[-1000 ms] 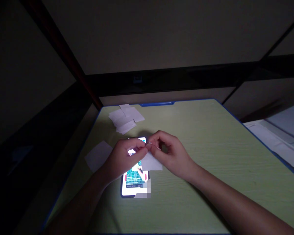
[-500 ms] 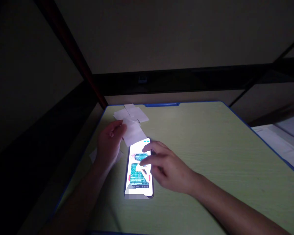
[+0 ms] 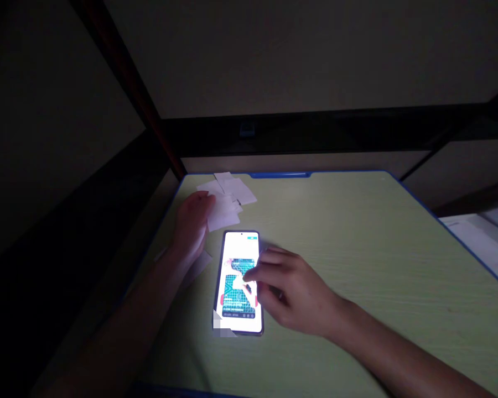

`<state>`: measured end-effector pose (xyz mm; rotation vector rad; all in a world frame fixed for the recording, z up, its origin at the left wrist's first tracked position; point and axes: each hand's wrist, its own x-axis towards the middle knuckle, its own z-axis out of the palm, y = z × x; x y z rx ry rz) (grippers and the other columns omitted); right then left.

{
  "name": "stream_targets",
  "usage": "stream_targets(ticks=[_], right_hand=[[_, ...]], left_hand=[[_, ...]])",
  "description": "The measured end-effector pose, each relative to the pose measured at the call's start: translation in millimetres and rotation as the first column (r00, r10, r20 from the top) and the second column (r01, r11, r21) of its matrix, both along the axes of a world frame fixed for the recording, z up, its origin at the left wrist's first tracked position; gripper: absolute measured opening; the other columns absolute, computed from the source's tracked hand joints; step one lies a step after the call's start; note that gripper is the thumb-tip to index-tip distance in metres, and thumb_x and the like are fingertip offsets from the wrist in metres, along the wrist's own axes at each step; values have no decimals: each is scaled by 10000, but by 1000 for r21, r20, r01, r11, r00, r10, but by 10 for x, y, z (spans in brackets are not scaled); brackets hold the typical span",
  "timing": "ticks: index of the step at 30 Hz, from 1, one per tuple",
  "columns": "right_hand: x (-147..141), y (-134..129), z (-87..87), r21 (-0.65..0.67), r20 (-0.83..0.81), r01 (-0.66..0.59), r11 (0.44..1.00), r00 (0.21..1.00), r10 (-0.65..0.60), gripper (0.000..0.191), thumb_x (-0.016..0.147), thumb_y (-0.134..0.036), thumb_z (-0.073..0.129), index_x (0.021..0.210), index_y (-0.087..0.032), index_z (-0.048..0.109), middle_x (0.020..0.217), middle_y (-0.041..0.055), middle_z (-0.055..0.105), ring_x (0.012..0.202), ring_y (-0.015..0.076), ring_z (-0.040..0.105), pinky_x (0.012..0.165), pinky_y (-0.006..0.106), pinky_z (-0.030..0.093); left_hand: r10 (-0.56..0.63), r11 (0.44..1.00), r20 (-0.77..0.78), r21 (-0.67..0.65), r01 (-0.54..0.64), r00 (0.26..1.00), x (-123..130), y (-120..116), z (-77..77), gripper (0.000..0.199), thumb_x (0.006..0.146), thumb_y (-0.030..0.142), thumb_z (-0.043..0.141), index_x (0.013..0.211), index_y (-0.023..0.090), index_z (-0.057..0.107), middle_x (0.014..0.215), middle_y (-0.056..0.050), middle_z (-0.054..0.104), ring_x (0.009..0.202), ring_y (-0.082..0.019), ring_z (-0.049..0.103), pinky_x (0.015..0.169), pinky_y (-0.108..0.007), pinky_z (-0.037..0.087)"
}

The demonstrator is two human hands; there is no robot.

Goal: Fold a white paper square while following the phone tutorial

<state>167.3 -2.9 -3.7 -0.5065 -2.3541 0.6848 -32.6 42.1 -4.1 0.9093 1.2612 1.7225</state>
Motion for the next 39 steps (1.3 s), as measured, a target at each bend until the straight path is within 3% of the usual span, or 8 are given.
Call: stream_targets(ticks=[4,7,18,25,33,39], right_hand=[[-9,-88,-31,-13,61,-27,1000,998,28,220,796,-77,461,853,-157,658,667,29,574,626,154,494,540,302,356],[-1,-147,-104,13,9,-31,999,999,31,208,781,-81,457,844,-158,639,634,16,544,598,147,469,530,301,334],[55,-197,-167,0,-2,-48,999,999,48,234,773,-64,449,870,-175,630,637,13,528,597,152,460,529,308,334],[49,-220,-199,-8,-12,-38,999,999,38,236,768,-66,453,853,-184,639,632,7,528,595,148,470,565,318,373],[71,-224,-203,-61,25,-61,996,998,63,265,774,-71,463,920,-202,641,646,14,552,607,163,462,545,326,325],[58,-241,-185,-59,8,-83,995,996,84,279,771,-59,478,961,-190,635,662,14,562,622,160,469,590,335,357]], left_hand=[[70,998,-7,8,-70,998,-35,54,-93,147,632,250,645,726,148,597,609,30,572,542,-81,498,499,-190,364],[133,991,31,-4,-133,991,-79,56,-188,197,615,227,649,794,149,623,639,28,594,552,-84,506,505,-194,367],[146,989,24,21,-146,989,-197,141,-383,149,671,269,655,741,165,574,616,46,501,569,-83,465,529,-196,356],[152,988,-58,1,-153,987,-189,116,-362,135,694,264,641,674,158,560,604,40,498,544,-74,420,495,-190,324],[134,991,-59,-17,-135,989,-155,86,-319,127,661,248,644,656,172,542,589,48,499,517,-75,428,471,-194,314],[143,987,-70,-63,-148,987,-132,71,-294,113,646,238,637,679,179,547,564,57,499,482,-70,419,440,-188,289]])
